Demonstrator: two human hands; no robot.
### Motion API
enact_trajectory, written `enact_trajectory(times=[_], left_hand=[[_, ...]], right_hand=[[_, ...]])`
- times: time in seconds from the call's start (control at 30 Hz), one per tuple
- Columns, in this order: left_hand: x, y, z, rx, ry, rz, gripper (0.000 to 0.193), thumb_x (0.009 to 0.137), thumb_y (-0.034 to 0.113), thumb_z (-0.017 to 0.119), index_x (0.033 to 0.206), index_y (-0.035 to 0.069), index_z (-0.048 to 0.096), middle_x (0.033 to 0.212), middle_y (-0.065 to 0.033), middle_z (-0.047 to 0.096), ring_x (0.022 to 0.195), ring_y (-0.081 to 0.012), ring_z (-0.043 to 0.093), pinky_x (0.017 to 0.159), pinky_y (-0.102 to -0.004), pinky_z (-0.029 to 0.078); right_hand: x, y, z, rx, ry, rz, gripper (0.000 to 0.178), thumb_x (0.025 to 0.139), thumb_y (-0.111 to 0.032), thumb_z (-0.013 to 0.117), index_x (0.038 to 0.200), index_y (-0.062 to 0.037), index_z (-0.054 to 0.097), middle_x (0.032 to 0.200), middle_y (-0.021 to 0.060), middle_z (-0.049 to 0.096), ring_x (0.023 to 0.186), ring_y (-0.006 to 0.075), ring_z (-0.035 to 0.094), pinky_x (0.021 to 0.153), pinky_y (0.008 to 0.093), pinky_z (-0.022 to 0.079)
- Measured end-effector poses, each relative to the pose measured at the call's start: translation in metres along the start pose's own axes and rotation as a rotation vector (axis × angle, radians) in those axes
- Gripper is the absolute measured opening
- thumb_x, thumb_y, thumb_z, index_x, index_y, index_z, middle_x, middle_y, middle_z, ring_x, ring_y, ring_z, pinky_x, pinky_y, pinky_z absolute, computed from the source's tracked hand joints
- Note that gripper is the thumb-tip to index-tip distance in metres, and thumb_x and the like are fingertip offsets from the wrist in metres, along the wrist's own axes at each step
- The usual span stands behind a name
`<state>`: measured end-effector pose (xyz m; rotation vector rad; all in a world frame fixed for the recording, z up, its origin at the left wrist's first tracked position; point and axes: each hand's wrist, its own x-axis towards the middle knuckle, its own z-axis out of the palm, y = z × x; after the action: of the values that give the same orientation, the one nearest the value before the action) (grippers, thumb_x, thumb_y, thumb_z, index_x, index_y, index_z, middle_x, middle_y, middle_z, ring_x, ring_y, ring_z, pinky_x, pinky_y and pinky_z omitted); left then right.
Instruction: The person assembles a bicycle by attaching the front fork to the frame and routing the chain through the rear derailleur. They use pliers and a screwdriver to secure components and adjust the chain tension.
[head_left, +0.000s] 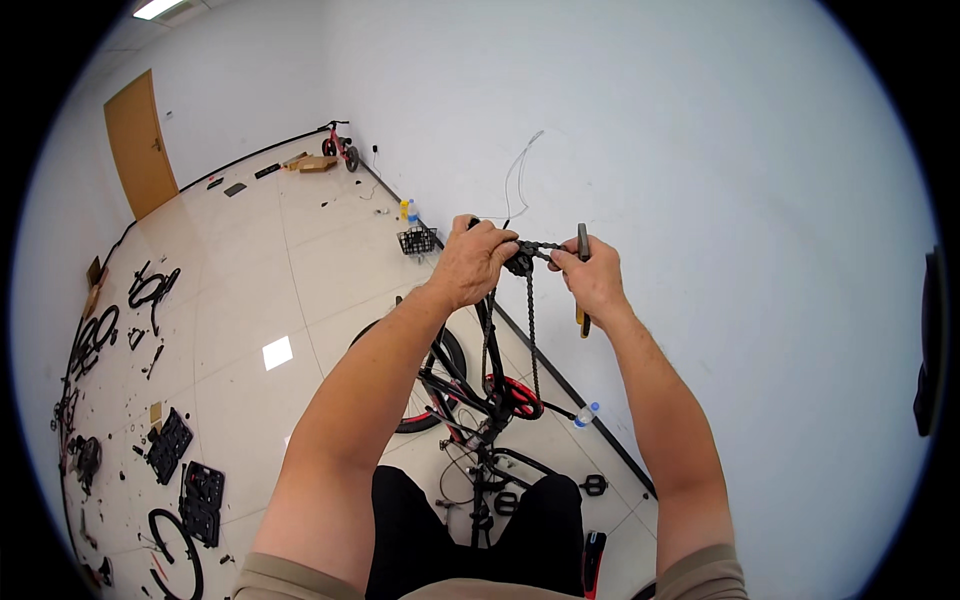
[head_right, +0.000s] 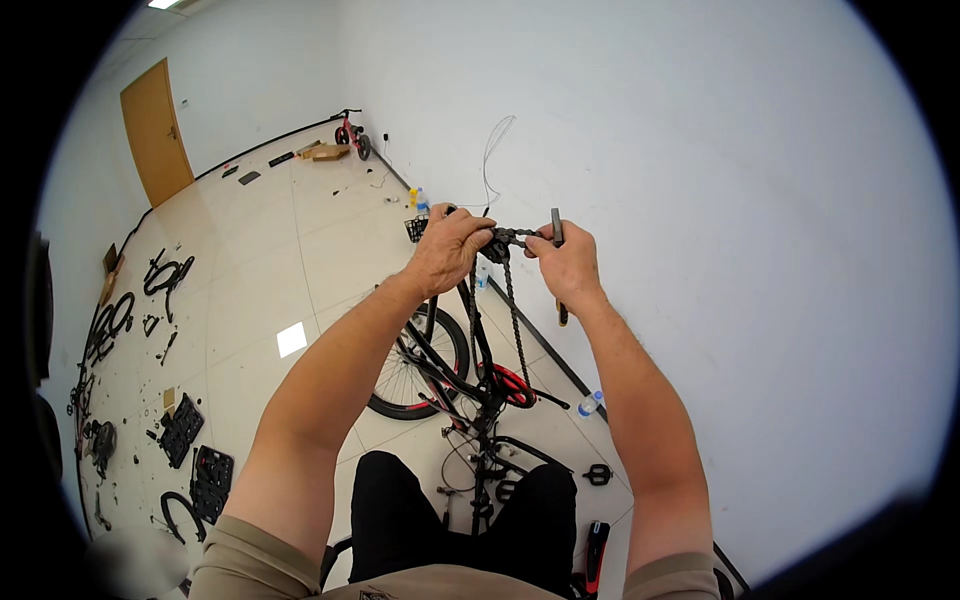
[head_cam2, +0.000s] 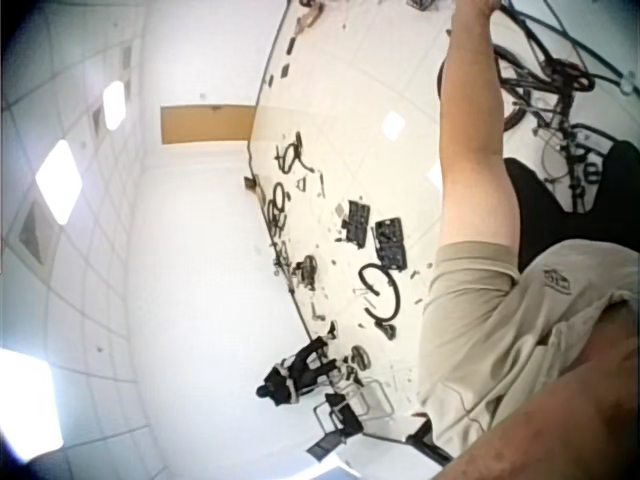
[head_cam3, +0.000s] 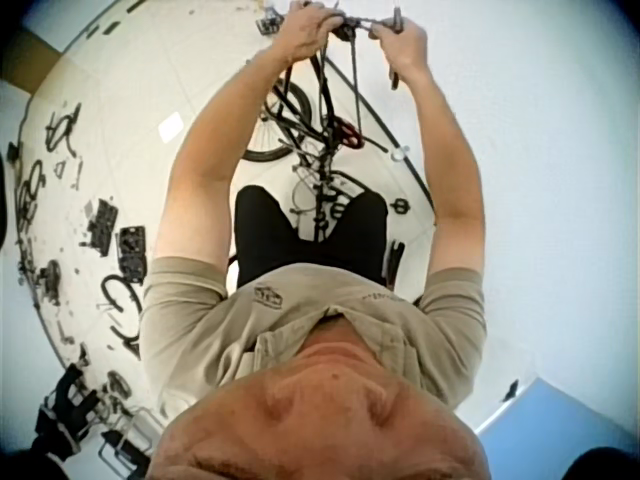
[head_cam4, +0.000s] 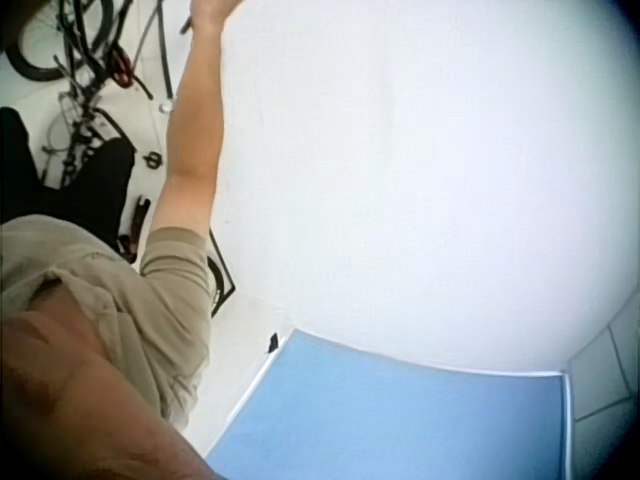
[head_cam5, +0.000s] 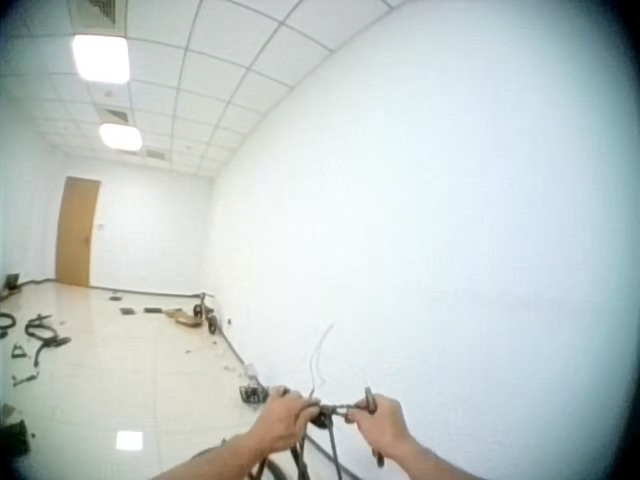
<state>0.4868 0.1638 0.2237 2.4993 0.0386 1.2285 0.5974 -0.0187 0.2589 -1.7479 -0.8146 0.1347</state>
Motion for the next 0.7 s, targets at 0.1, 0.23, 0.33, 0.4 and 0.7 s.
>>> enact_trajectory(times=[0.1, 0.23, 0.33, 0.4, 0.7], left_hand=[[-0.001, 0.001, 0.000, 0.003, -0.005, -0.022, 0.021, 0.094, 0.026, 0.060, 0.104, 0.012, 0.072, 0.092, -0.0062, 0.063, 0.104, -0.0349, 0.045, 0.094, -0.0426, 0.040], [0.001, 0.009, 0.000, 0.037, -0.010, -0.004, 0.020, 0.093, 0.026, 0.061, 0.101, 0.012, 0.073, 0.091, -0.0059, 0.063, 0.104, -0.0353, 0.045, 0.095, -0.0430, 0.040], [0.002, 0.007, 0.002, 0.055, -0.010, 0.013, 0.019, 0.093, 0.027, 0.061, 0.099, 0.013, 0.073, 0.091, -0.0059, 0.064, 0.105, -0.0356, 0.045, 0.095, -0.0432, 0.040], [0.003, 0.006, 0.003, 0.064, -0.015, 0.023, 0.019, 0.093, 0.027, 0.060, 0.098, 0.013, 0.073, 0.091, -0.0059, 0.064, 0.105, -0.0359, 0.046, 0.095, -0.0434, 0.040], [0.000, 0.016, -0.004, 0.172, -0.095, 0.118, 0.022, 0.087, 0.028, 0.066, 0.099, 0.011, 0.073, 0.100, -0.0082, 0.064, 0.109, -0.0374, 0.047, 0.093, -0.0469, 0.042]], right_hand=[[-0.006, 0.020, 0.013, 0.090, 0.026, 0.023, 0.015, 0.087, -0.011, 0.068, 0.092, 0.0028, 0.064, 0.081, 0.0109, 0.072, 0.071, 0.0142, 0.063, 0.066, 0.0296, 0.047], [-0.016, 0.041, 0.023, 0.119, 0.076, 0.003, 0.015, 0.087, -0.011, 0.068, 0.090, 0.0023, 0.063, 0.080, 0.0096, 0.071, 0.063, 0.0120, 0.056, 0.063, 0.0283, 0.045], [-0.022, 0.055, 0.034, 0.150, 0.100, -0.026, 0.015, 0.087, -0.011, 0.069, 0.090, 0.0018, 0.062, 0.079, 0.0092, 0.071, 0.063, 0.0115, 0.056, 0.062, 0.0279, 0.045], [-0.024, 0.058, 0.040, 0.142, 0.112, -0.023, 0.015, 0.088, -0.011, 0.069, 0.089, 0.0017, 0.061, 0.078, 0.0089, 0.070, 0.064, 0.0130, 0.058, 0.062, 0.0287, 0.046], [-0.036, 0.074, 0.055, 0.075, 0.140, -0.030, 0.016, 0.088, -0.012, 0.069, 0.088, 0.0024, 0.062, 0.074, 0.0070, 0.068, 0.063, 0.0138, 0.058, 0.062, 0.0289, 0.046]])
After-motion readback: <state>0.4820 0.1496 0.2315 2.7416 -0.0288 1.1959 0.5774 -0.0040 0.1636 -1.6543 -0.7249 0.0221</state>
